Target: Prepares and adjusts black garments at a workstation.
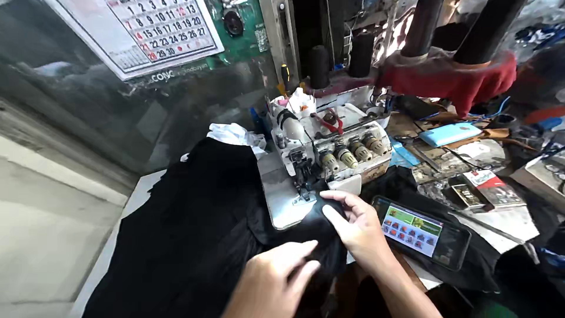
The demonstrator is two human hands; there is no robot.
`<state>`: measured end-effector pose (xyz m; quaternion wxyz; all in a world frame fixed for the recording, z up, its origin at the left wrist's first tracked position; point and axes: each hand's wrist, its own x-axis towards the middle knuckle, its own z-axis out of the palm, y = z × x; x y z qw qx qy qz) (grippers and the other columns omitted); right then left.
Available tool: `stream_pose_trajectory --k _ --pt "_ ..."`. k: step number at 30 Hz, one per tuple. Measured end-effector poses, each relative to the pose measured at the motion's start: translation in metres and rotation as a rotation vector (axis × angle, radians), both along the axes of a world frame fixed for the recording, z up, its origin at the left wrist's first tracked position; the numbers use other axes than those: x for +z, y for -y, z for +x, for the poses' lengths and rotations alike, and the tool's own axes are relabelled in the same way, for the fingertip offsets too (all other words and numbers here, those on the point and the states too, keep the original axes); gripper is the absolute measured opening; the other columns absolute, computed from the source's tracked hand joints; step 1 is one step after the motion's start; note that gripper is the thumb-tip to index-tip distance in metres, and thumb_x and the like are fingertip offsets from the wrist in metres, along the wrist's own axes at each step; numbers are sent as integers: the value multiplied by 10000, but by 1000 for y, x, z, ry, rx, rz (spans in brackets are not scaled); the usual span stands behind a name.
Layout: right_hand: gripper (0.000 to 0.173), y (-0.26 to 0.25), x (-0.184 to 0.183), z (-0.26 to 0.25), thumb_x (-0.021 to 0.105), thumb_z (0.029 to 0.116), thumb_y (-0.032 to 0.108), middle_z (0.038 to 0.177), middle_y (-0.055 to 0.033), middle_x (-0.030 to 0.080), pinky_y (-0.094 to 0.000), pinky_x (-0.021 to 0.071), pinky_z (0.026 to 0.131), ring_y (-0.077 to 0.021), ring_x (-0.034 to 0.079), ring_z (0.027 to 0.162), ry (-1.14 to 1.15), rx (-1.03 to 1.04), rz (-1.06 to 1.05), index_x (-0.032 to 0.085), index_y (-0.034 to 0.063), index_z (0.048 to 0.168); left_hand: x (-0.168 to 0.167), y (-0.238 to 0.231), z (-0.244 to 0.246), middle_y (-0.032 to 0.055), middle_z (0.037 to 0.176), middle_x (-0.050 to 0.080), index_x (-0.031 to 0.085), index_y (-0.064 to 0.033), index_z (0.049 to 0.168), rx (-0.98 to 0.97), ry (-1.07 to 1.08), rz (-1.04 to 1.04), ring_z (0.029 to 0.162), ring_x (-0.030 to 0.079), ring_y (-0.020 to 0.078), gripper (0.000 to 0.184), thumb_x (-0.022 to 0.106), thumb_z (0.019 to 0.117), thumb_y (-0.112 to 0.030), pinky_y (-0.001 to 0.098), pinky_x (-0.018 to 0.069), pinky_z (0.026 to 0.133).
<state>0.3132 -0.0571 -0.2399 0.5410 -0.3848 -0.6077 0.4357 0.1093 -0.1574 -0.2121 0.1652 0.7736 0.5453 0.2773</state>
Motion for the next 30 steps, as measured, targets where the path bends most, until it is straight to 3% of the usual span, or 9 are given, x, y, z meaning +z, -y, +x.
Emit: stream_pose_trajectory --k 3,5,7,9,11,15,20,24,30 --pt "413 17 -7 9 678 968 131 1136 -52 706 -423 637 828 -234 705 974 -96 97 -17 624 205 1370 10 8 -27 -24 1125 737 731 -152 1219 71 303 -31 712 712 116 233 572 1049 -162 314 647 586" --pt "398 29 2 8 683 979 150 1026 -67 692 -401 624 765 -224 685 872 -101 178 -3 602 183 1367 3 -5 -16 -13 1216 712 693 -172 1297 67 362 44 621 668 120 310 539 1036 -106 308 602 486" --pt "386 39 17 12 673 992 162 864 -51 660 -356 589 643 -178 640 713 -46 283 66 602 159 1371 -8 -21 -9 -64 1236 701 647 -244 1376 -16 191 53 734 690 68 364 561 1026 -195 286 628 603" --pt "370 47 31 24 656 1008 164 797 -24 647 -313 560 607 -132 607 661 39 370 140 627 125 1374 -7 -25 -16 -102 1051 737 700 -260 1286 -104 55 28 739 686 30 286 533 1065 -328 279 623 648" --pt "353 52 38 35 642 1018 169 768 -14 639 -292 541 572 -114 588 625 78 375 169 646 119 1368 7 -17 -31 -75 925 740 717 -230 1247 -193 69 -108 617 670 55 321 461 1097 -355 290 612 540" --pt "328 60 45 43 666 1013 249 811 14 688 -265 559 571 -76 615 630 240 363 158 695 164 1328 24 -2 -58 4 1024 705 746 -166 1119 -196 -93 -170 712 673 98 245 623 1020 -354 322 610 619" --pt "150 58 66 57 680 992 334 845 98 720 -263 606 664 -11 667 709 586 224 197 764 213 1022 90 26 -70 38 888 634 685 -89 1015 -156 225 -156 569 578 113 167 751 948 -226 277 511 448" --pt "51 61 134 79 679 979 142 844 35 707 -274 579 562 -63 654 656 503 -84 443 716 128 1012 63 18 -115 29 628 634 707 -163 998 -38 -114 -402 411 561 158 365 652 975 -524 379 515 395" --pt "80 51 169 103 611 1010 141 923 23 690 -198 581 639 -25 664 750 337 -197 593 657 89 1051 90 21 -177 103 748 650 667 0 1080 388 101 -47 445 530 143 156 641 960 -96 328 488 409"
